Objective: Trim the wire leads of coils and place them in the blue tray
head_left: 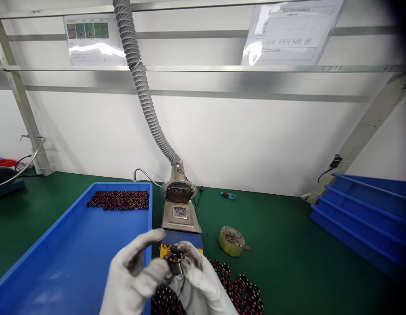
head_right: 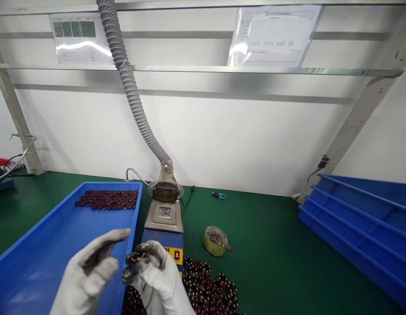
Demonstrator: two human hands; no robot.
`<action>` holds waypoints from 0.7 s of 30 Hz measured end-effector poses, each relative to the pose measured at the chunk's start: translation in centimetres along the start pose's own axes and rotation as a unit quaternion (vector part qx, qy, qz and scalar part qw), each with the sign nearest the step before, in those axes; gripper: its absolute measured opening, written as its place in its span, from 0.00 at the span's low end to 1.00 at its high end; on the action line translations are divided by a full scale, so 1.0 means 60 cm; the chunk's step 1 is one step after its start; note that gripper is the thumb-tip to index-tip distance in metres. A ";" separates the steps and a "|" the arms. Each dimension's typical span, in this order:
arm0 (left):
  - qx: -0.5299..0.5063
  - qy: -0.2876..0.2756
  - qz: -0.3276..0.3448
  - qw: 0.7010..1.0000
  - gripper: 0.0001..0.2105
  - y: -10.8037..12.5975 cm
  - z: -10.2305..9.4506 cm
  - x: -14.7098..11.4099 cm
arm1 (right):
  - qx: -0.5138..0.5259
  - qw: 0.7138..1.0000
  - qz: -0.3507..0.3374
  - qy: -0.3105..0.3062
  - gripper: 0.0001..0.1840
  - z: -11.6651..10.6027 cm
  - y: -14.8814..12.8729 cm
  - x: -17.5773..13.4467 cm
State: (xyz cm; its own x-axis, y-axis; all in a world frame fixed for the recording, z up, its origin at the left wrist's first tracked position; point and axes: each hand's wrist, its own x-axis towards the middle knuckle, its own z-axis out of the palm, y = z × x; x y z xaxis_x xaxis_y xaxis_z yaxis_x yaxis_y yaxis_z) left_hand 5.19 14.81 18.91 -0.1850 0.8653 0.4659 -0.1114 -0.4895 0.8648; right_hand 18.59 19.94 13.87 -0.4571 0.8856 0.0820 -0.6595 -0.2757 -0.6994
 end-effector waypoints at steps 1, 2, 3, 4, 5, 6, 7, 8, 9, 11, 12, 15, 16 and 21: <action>0.029 -0.028 -0.018 0.999 0.12 0.005 0.005 0.000 | 0.016 1.000 0.005 0.006 0.14 0.003 0.000 -0.002; 0.054 -0.047 -0.012 0.997 0.09 0.009 0.010 0.000 | 0.028 1.000 0.005 0.013 0.14 0.006 0.001 -0.002; 0.070 -0.059 0.010 0.996 0.07 0.009 0.015 0.000 | 0.040 0.999 0.005 0.020 0.13 0.008 0.003 -0.001; 0.080 -0.055 0.044 0.994 0.05 0.008 0.018 0.001 | 0.054 0.998 0.007 0.026 0.12 0.010 0.005 0.000; 0.079 -0.043 0.075 0.993 0.04 0.005 0.017 0.001 | 0.065 0.997 0.012 0.030 0.12 0.011 0.007 0.001; 0.072 -0.039 0.094 0.992 0.04 0.001 0.014 0.002 | 0.070 0.997 0.018 0.031 0.12 0.011 0.007 0.001; 0.058 -0.030 0.103 0.993 0.04 -0.003 0.009 0.002 | 0.070 0.997 0.022 0.030 0.12 0.011 0.006 0.000; 0.034 -0.011 0.099 0.994 0.04 -0.006 0.002 0.002 | 0.066 0.997 0.022 0.028 0.11 0.011 0.003 -0.003; 0.007 0.016 0.086 0.996 0.05 -0.007 -0.005 0.002 | 0.057 0.998 0.018 0.023 0.10 0.011 -0.001 -0.007; -0.018 0.027 0.036 0.999 0.04 -0.004 -0.012 0.000 | 0.033 0.999 0.012 0.011 0.11 0.010 -0.012 -0.016; -0.005 0.021 0.008 1.000 0.07 -0.001 -0.012 -0.001 | 0.024 1.000 0.014 0.005 0.11 0.009 -0.015 -0.019; 0.096 -0.044 -0.011 0.994 0.10 0.004 0.003 -0.002 | 0.022 1.000 0.019 0.008 0.14 0.006 -0.015 -0.013; 0.113 -0.058 0.024 0.992 0.09 0.003 0.008 -0.002 | 0.035 0.999 0.018 0.014 0.14 0.006 -0.012 -0.007; 0.118 -0.030 0.155 0.980 0.08 -0.008 -0.001 0.002 | 0.065 0.997 0.036 -0.010 0.11 0.024 -0.011 -0.006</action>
State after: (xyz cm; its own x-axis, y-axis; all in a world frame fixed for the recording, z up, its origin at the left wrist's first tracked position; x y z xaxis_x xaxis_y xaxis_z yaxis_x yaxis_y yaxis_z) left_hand 5.14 15.11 18.55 -0.1159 0.6876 0.7168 0.1711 -0.6970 0.6963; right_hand 18.34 19.24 15.36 -0.5171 0.8544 0.0505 -0.6962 -0.3856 -0.6056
